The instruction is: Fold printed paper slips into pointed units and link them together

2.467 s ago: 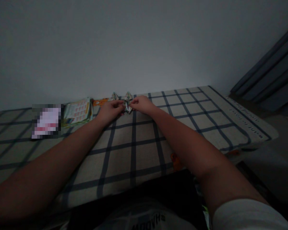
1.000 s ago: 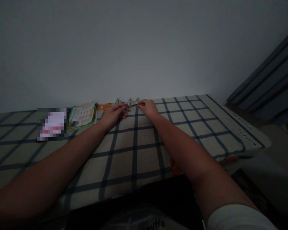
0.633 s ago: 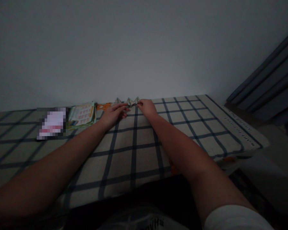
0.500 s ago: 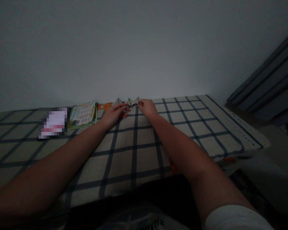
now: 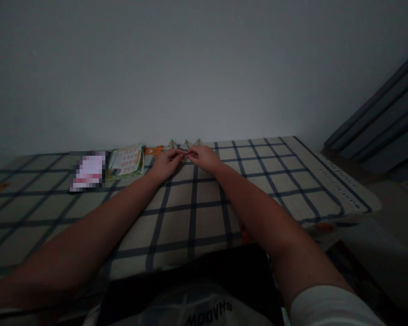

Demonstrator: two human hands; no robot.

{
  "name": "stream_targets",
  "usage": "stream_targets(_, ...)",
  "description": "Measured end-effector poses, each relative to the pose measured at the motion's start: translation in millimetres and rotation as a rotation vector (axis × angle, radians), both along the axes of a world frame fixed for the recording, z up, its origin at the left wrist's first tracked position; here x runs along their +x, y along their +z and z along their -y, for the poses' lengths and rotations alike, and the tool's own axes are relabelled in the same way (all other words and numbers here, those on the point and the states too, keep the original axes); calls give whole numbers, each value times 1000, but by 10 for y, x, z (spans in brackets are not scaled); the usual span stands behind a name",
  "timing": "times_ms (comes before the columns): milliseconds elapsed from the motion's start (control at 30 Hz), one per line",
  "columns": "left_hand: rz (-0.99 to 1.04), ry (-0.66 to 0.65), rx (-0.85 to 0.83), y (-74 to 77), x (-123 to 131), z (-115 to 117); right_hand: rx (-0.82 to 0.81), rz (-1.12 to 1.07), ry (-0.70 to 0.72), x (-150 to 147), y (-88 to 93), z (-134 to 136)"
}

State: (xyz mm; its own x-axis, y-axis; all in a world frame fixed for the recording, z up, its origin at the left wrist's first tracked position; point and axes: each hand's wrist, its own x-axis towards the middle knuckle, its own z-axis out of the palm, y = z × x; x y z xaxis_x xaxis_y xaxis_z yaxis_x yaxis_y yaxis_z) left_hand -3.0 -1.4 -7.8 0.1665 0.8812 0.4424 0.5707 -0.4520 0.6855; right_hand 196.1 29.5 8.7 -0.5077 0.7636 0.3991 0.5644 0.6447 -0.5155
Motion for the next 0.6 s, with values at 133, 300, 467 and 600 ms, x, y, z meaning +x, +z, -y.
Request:
stream_targets(133,-146,137,85,19,-23,-6,16,-3,34,13,-50,-18)
stream_targets(300,-455,239,56,217,-176,27,27,28,122,31,-90,-31)
stream_targets(467,-576,472,-47,452,-594,67,8,38,157,33,-101,-35)
stream_targets(600,-723,614,-242,429,-958,54,-17,42,151,32,-101,-39)
